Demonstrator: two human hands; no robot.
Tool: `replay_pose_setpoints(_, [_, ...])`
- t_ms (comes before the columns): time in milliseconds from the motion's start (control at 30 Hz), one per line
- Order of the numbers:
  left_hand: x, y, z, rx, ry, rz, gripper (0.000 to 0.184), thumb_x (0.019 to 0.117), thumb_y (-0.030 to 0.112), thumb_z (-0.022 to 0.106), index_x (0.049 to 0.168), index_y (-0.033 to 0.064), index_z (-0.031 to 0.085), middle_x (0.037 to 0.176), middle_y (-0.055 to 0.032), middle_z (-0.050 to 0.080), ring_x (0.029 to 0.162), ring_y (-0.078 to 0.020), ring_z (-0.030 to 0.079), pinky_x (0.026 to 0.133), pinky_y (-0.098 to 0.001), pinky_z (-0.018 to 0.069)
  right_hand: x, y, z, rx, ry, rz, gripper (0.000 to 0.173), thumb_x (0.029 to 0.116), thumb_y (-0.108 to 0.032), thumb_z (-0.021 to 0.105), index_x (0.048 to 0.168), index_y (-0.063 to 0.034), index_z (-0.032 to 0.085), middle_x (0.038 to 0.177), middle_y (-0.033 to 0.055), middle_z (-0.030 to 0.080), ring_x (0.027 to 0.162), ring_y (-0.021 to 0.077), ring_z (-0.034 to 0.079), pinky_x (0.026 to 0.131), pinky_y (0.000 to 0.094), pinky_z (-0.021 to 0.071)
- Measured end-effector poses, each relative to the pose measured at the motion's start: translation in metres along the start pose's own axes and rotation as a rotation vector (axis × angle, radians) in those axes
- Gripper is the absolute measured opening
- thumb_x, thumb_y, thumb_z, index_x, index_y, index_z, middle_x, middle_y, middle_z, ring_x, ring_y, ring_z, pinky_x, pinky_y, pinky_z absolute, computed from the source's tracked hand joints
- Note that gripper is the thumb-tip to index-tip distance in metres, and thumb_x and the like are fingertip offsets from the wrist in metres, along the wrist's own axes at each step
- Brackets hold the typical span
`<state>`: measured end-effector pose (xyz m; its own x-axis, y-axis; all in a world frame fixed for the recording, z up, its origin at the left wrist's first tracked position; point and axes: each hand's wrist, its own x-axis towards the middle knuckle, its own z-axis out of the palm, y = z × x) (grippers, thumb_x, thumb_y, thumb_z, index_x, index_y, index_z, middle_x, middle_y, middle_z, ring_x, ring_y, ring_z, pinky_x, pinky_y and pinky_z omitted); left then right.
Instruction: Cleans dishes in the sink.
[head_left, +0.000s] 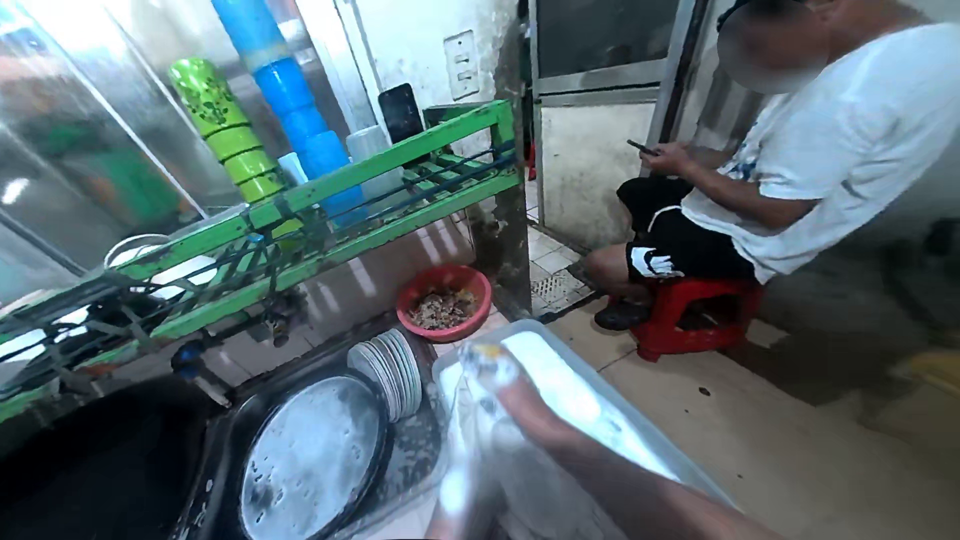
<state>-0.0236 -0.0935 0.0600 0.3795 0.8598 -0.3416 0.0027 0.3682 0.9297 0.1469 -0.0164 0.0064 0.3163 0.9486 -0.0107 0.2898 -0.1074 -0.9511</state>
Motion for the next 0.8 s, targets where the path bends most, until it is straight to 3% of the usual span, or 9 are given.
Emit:
replay_pose_setpoints(100, [-0.002,-0.009,-0.003,-0.023,-0.031,-0.004,0.015,0.0902,-0.007,0.056,0.098,0.0048,0.061,0.081,0.0014,0.07,0.076,-0.0071,0.068,0.073,-0.0271,0.0589,0.01,-0.007,-0.018,-0.117,0.013,0.07,0.049,0.0967,-0.027,0.069,0.136,-0.0004,0.059,0.127,0.0232,0.066,0.12,0.0354,0.063,0.106,0.0545,0.0474])
replay_pose_setpoints(200, [0.014,-0.01,-0.019,-0.198,-0.151,-0.063,0.014,0.0929,0.001,0.058,0.101,0.0104,0.065,0.086,0.0003,0.073,0.081,-0.0101,0.071,0.077,-0.0314,0.0607,-0.031,-0.016,0.003,-0.093,-0.02,-0.413,0.045,0.0895,-0.033,0.074,0.124,-0.0042,0.07,0.118,0.0138,0.072,0.113,0.0232,0.067,0.103,0.0426,0.0525])
replay_pose_setpoints(267, [0.021,-0.011,-0.028,-0.21,-0.243,-0.002,0.014,0.0897,0.009,0.071,0.103,0.0134,0.07,0.091,0.0027,0.075,0.085,-0.0075,0.071,0.081,-0.029,0.0602,-0.034,-0.013,0.017,-0.021,0.06,-0.661,0.041,0.0882,-0.036,0.075,0.116,-0.0062,0.073,0.113,0.011,0.074,0.109,0.0203,0.069,0.099,0.0412,0.0553])
replay_pose_setpoints(367, [0.018,-0.015,-0.02,-0.027,-0.181,0.14,0.022,0.0777,-0.006,0.062,0.095,0.0069,0.063,0.081,0.004,0.071,0.076,-0.0045,0.068,0.071,-0.0249,0.0592,-0.002,0.002,-0.005,-0.081,0.055,-0.202,0.047,0.0934,-0.032,0.072,0.131,-0.004,0.065,0.124,0.0161,0.069,0.116,0.0269,0.066,0.104,0.0474,0.0513])
replay_pose_setpoints(467, [0.007,-0.007,-0.007,-0.099,-0.091,0.008,0.023,0.0778,-0.01,0.056,0.093,0.0063,0.063,0.079,-0.0002,0.073,0.073,-0.0095,0.071,0.068,-0.0296,0.0607,0.006,-0.009,-0.022,-0.107,0.07,0.052,0.052,0.0963,-0.032,0.07,0.137,-0.0026,0.058,0.125,0.0225,0.067,0.116,0.0364,0.065,0.103,0.0571,0.0492])
replay_pose_setpoints(533, [0.011,-0.006,-0.014,-0.197,-0.158,-0.049,0.021,0.0827,-0.004,0.058,0.097,0.01,0.064,0.083,-0.0015,0.074,0.077,-0.0117,0.072,0.071,-0.0325,0.0619,-0.026,-0.018,-0.012,-0.124,-0.02,-0.186,0.047,0.0928,-0.03,0.072,0.129,-0.0009,0.065,0.118,0.0187,0.07,0.112,0.0295,0.067,0.101,0.0485,0.052])
replay_pose_setpoints(633, [0.017,-0.008,-0.034,-0.201,-0.3,-0.009,0.02,0.0904,0.002,0.064,0.1,0.0174,0.071,0.091,0.0051,0.075,0.085,-0.0056,0.071,0.08,-0.0272,0.0599,-0.041,-0.012,0.015,-0.08,0.075,-0.747,0.04,0.0887,-0.034,0.074,0.115,-0.0043,0.073,0.11,0.0117,0.075,0.106,0.0211,0.071,0.096,0.0405,0.0563])
replay_pose_setpoints(700, [0.005,0.012,-0.012,-0.064,-0.152,0.022,0.027,0.0821,-0.012,0.056,0.091,0.0137,0.061,0.077,0.007,0.07,0.073,-0.0016,0.068,0.07,-0.0214,0.0594,-0.022,0.004,0.002,-0.054,0.017,-0.482,0.043,0.09,-0.025,0.074,0.125,-0.0019,0.068,0.118,0.0145,0.071,0.11,0.0227,0.068,0.1,0.0415,0.0539])
replay_pose_setpoints(800, [0.0,0.009,-0.003,-0.019,-0.045,0.048,0.028,0.0737,-0.016,0.056,0.088,0.0073,0.061,0.073,0.0037,0.069,0.069,-0.0036,0.068,0.067,-0.0222,0.0592,0.004,-0.001,-0.026,-0.058,0.089,-0.031,0.049,0.0964,-0.03,0.071,0.136,-0.0045,0.058,0.121,0.022,0.067,0.108,0.0364,0.067,0.095,0.0597,0.0528])
